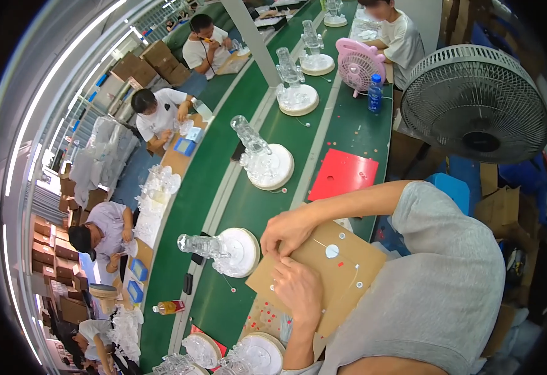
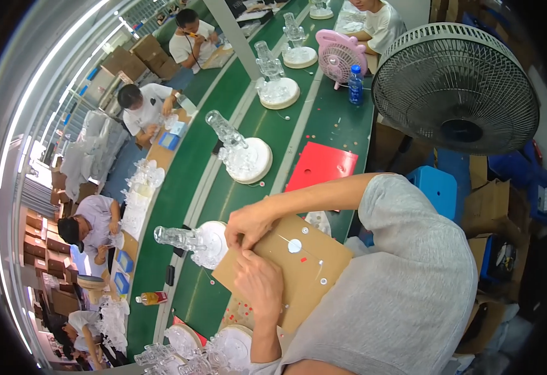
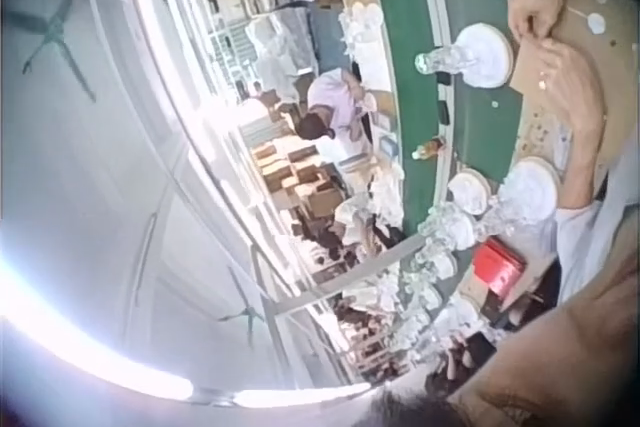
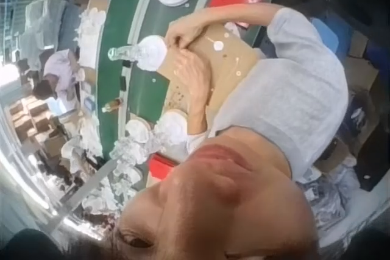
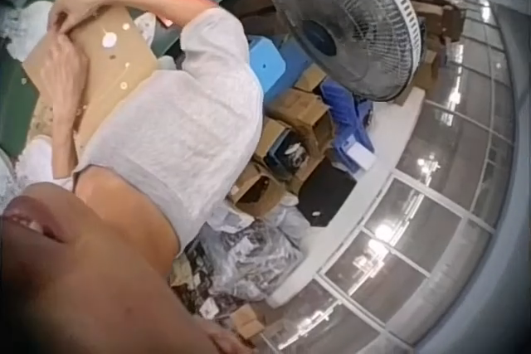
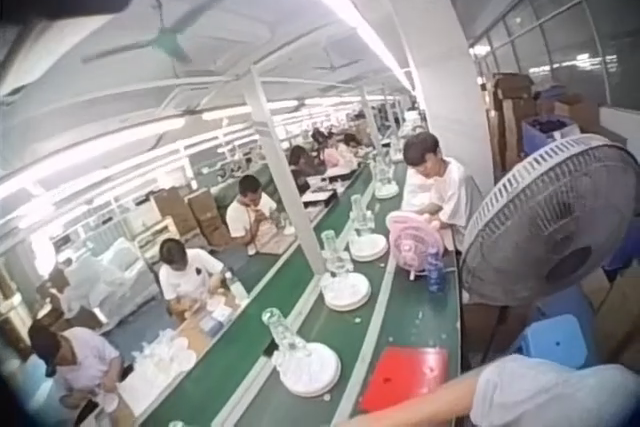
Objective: Assembling electrical components and wiring onto a mounting board for a lighting fixture.
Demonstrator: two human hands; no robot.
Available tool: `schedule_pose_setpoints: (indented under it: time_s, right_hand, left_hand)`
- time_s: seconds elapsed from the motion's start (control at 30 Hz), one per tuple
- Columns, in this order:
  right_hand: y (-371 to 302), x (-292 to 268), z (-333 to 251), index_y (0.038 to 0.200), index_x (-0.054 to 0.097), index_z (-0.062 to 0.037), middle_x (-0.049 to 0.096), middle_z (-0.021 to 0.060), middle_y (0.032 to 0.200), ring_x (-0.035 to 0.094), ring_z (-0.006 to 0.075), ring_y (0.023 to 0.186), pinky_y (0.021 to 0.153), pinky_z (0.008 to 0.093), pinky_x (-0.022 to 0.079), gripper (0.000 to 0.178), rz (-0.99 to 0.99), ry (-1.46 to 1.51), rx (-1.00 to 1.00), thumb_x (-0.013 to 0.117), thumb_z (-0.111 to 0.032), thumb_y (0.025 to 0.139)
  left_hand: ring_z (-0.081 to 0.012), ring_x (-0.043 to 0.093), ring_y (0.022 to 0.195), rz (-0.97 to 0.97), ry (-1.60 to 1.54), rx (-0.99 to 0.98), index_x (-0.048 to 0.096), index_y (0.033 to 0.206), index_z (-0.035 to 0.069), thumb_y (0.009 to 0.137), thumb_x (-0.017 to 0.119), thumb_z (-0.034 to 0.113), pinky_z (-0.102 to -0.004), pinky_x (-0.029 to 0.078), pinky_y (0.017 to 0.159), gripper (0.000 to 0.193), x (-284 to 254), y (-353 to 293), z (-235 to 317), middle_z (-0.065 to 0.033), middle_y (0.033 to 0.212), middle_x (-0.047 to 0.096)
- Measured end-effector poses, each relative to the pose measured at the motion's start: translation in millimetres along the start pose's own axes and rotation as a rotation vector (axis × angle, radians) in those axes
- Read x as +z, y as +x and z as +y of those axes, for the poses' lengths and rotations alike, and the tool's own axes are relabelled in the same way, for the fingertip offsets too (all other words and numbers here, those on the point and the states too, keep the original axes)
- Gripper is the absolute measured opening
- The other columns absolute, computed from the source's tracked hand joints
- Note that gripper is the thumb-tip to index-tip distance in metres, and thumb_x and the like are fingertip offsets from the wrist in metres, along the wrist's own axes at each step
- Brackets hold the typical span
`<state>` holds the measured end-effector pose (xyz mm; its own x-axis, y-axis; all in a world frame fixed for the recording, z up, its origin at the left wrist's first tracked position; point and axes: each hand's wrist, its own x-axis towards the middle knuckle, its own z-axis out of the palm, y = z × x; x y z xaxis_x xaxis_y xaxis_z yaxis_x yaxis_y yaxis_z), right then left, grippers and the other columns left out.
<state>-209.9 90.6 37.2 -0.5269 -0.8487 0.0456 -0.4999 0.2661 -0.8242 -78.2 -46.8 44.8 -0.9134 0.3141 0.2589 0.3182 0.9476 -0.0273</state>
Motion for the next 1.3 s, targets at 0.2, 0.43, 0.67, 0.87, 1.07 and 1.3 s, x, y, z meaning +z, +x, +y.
schedule_pose_setpoints:
  time_s: [0.2,0.43,0.67,0.87,1.07,1.3]
  right_hand:
    - [-31.1,14.5,4.5,0.085,0.075,-0.0103,0.071,0.0048,0.116,0.065,0.0262,0.11,0.088,0.0422,0.052,0.008,0.473,-0.332,-0.277,0.079,-0.015,0.079]
    - [-58.6,44.6,-28.1,0.095,0.075,-0.0063,0.07,0.0073,0.12,0.063,0.028,0.119,0.096,0.0418,0.052,0.017,0.605,-0.442,-0.124,0.079,-0.008,0.078]
    - [-50.5,57.9,-46.4,0.092,0.076,-0.007,0.071,0.0025,0.114,0.062,0.0271,0.113,0.095,0.0404,0.052,0.022,0.708,-0.462,0.046,0.085,-0.013,0.073]
    - [-41.3,62.8,-46.8,0.083,0.075,-0.0057,0.072,0.0013,0.103,0.061,0.026,0.102,0.09,0.0391,0.051,0.016,0.802,-0.408,0.12,0.085,-0.01,0.071]
    - [-40.4,57.6,-35.0,0.081,0.076,-0.0052,0.073,0.0003,0.093,0.062,0.0233,0.098,0.088,0.0378,0.05,0.012,0.752,-0.361,0.062,0.083,-0.005,0.072]
    - [-36.5,23.5,-12.0,0.085,0.075,-0.0035,0.074,0.0018,0.094,0.065,0.022,0.085,0.079,0.0358,0.052,0.007,0.432,-0.384,-0.249,0.078,-0.005,0.078]
  left_hand:
    - [-0.038,0.063,0.077,-0.049,-0.396,0.065,0.062,0.097,0.001,0.09,0.06,0.01,-0.0494,0.051,0.067,0.011,4.6,6.5,-46.1,-0.0183,0.087,0.062]
    - [-0.0371,0.056,0.126,0.239,-0.725,-0.158,0.068,0.116,0.004,0.079,0.067,-0.002,-0.047,0.039,0.11,0.038,19.0,11.3,-79.6,-0.0151,0.122,0.067]
    - [-0.0322,0.058,0.124,0.13,-0.948,-0.171,0.071,0.116,0.004,0.079,0.063,-0.009,-0.0421,0.044,0.107,0.04,18.0,14.7,-72.9,-0.011,0.123,0.07]
    - [-0.0297,0.062,0.117,0.154,-0.937,-0.205,0.073,0.111,0.005,0.076,0.064,-0.01,-0.0406,0.047,0.103,0.039,15.0,14.3,-63.3,-0.009,0.12,0.071]
    - [-0.0275,0.064,0.111,0.164,-0.948,-0.226,0.074,0.107,0.005,0.076,0.063,-0.01,-0.039,0.048,0.099,0.037,14.6,14.8,-63.2,-0.0057,0.118,0.073]
    - [-0.0273,0.065,0.11,0.177,-0.953,-0.187,0.074,0.105,0.006,0.075,0.064,-0.01,-0.038,0.049,0.098,0.035,17.7,16.3,-64.0,-0.0052,0.118,0.073]
